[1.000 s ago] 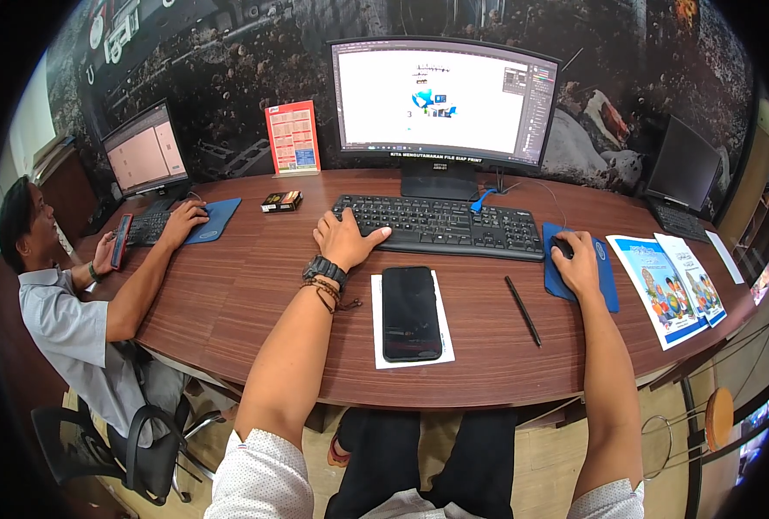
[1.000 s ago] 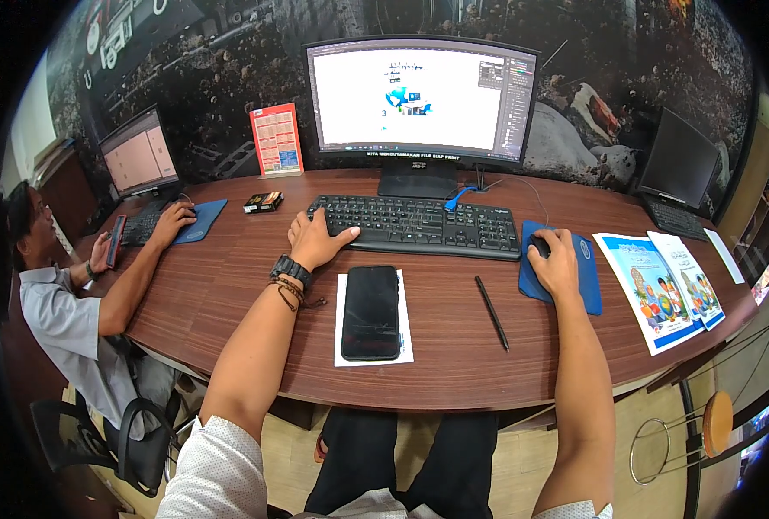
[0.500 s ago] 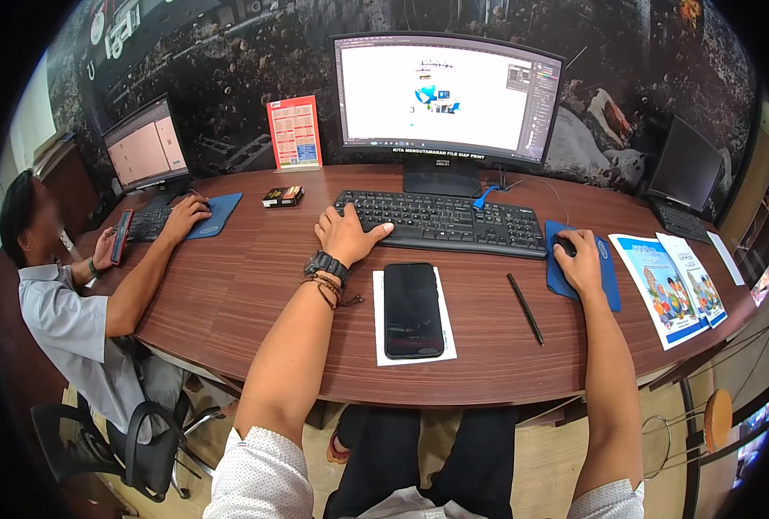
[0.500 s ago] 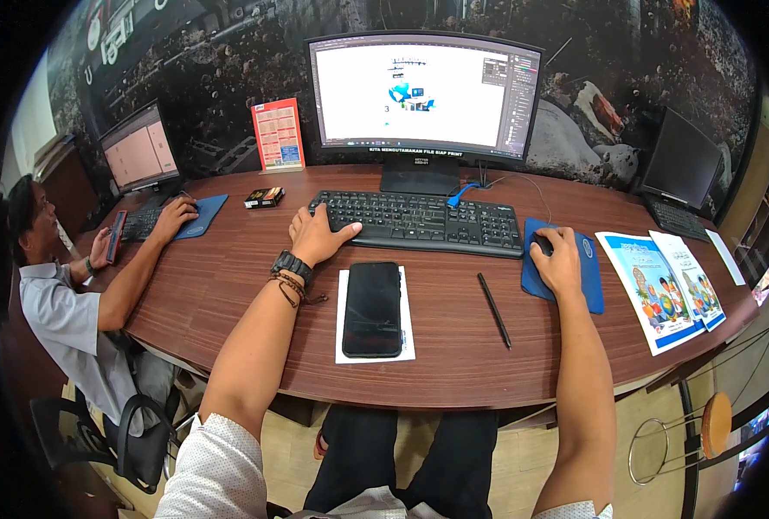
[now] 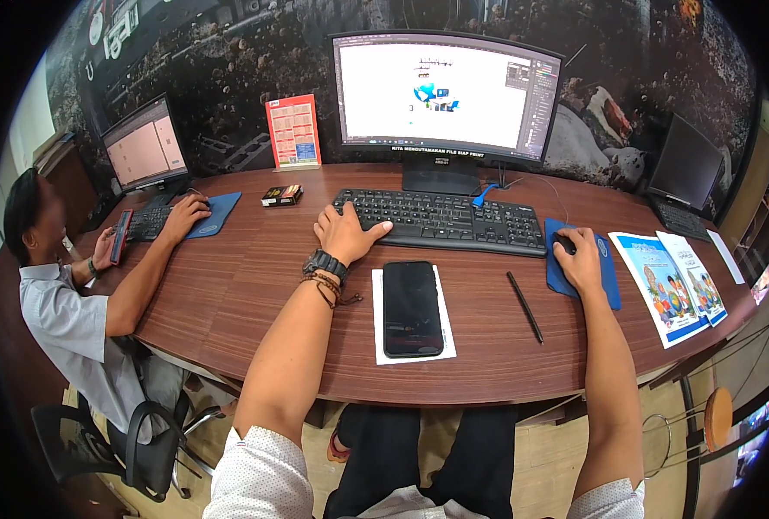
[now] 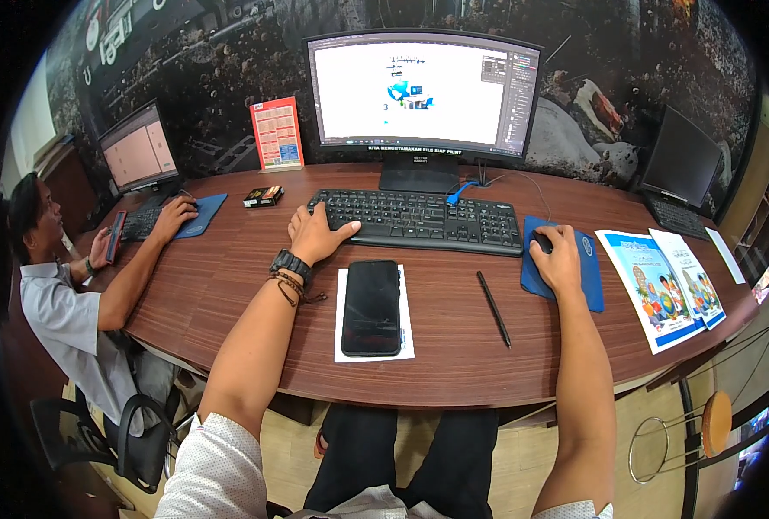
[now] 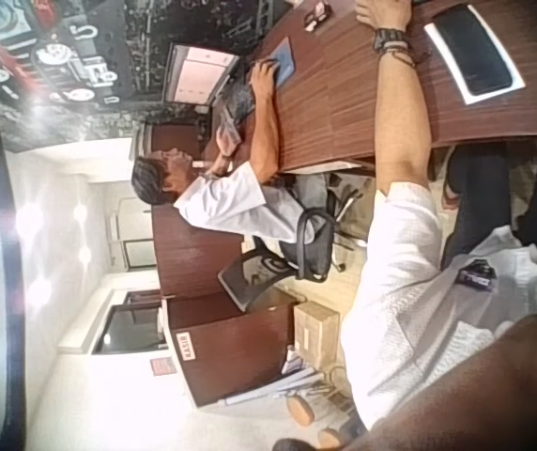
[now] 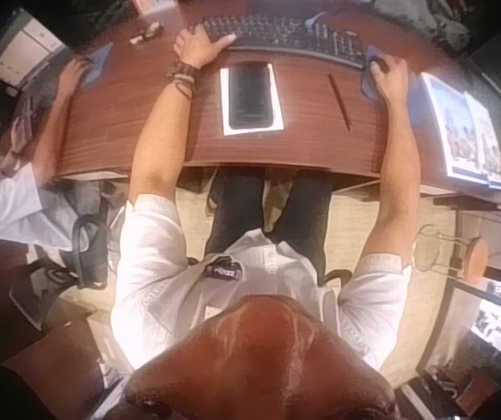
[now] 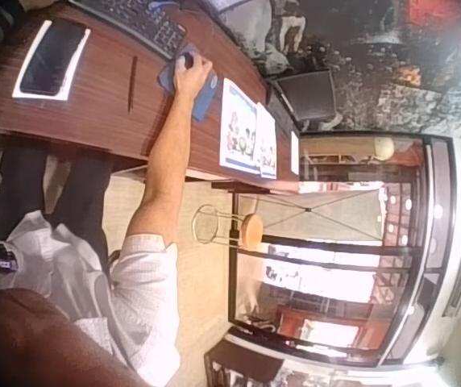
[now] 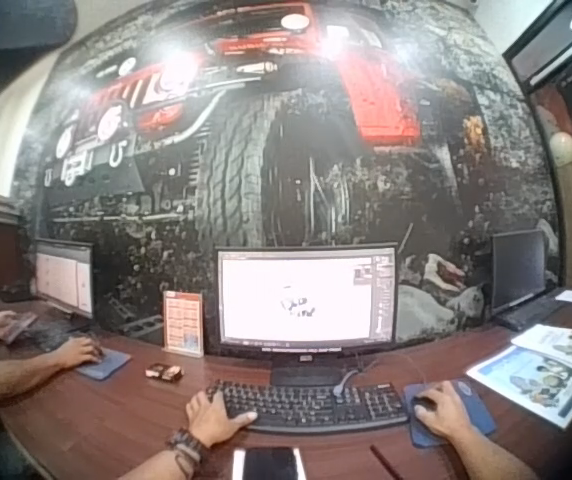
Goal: Designing or editing graphics on a computer using professional software.
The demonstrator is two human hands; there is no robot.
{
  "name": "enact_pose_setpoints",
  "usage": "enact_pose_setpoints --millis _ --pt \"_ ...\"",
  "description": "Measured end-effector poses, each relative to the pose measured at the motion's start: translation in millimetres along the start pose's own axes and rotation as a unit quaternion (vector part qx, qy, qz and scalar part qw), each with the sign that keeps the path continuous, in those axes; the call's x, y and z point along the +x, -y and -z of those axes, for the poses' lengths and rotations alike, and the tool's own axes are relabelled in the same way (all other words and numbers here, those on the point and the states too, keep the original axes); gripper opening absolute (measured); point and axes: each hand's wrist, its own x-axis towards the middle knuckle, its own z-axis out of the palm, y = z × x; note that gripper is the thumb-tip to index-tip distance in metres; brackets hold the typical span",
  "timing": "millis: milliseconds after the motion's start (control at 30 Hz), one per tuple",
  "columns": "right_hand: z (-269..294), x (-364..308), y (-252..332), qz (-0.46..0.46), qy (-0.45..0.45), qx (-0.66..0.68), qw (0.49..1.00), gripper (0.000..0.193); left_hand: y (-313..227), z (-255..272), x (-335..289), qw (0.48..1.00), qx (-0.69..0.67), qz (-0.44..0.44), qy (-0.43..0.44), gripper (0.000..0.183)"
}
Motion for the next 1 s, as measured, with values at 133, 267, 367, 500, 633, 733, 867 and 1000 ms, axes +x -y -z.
enact_pose_setpoints --millis 133,267,367,500,633,733,867,1000 --pt "-0.2 -0.5 -1.6 0.006 -0.003 -0.001 1.0 0.031 -1.5 2.6 -0.5 1.0 0.0 0.002 0.016 0.105" --pt "0.3 -0.8 1.8 -0.002 0.0 0.0 1.0 0.032 -0.4 2.3 -1.3 1.0 -0.001 0.0 0.009 0.105" --pt "-0.1 -0.4 -0.5 -0.003 0.001 0.003 1.0 0.032 -0.1 1.9 -0.9 1.0 -0.001 -0.001 0.006 0.104" --pt "0.0 -0.2 -0.9 0.001 0.001 -0.004 1.0 0.032 -0.2 1.5 -0.6 1.0 0.001 0.0 0.006 0.104" --pt "0.5 -0.5 0.6 0.0 0.001 0.001 1.0 0.032 0.3 1.2 -0.3 1.0 -0.001 0.0 0.01 0.104" --pt "1.1 -0.4 0.1 0.003 -0.001 0.003 1.0 0.032 0.0 0.2 0.1 1.0 -0.002 -0.001 0.006 0.105" --pt "0.9 -0.2 2.6 -0.003 -0.002 0.001 1.0 0.032 0.0 2.0 0.1 1.0 0.003 0.005 0.015 0.107" --pt "0.8 -0.3 1.4 -0.005 0.001 0.003 1.0 0.032 -1.7 3.0 -0.3 1.0 0.003 0.008 0.02 0.106"
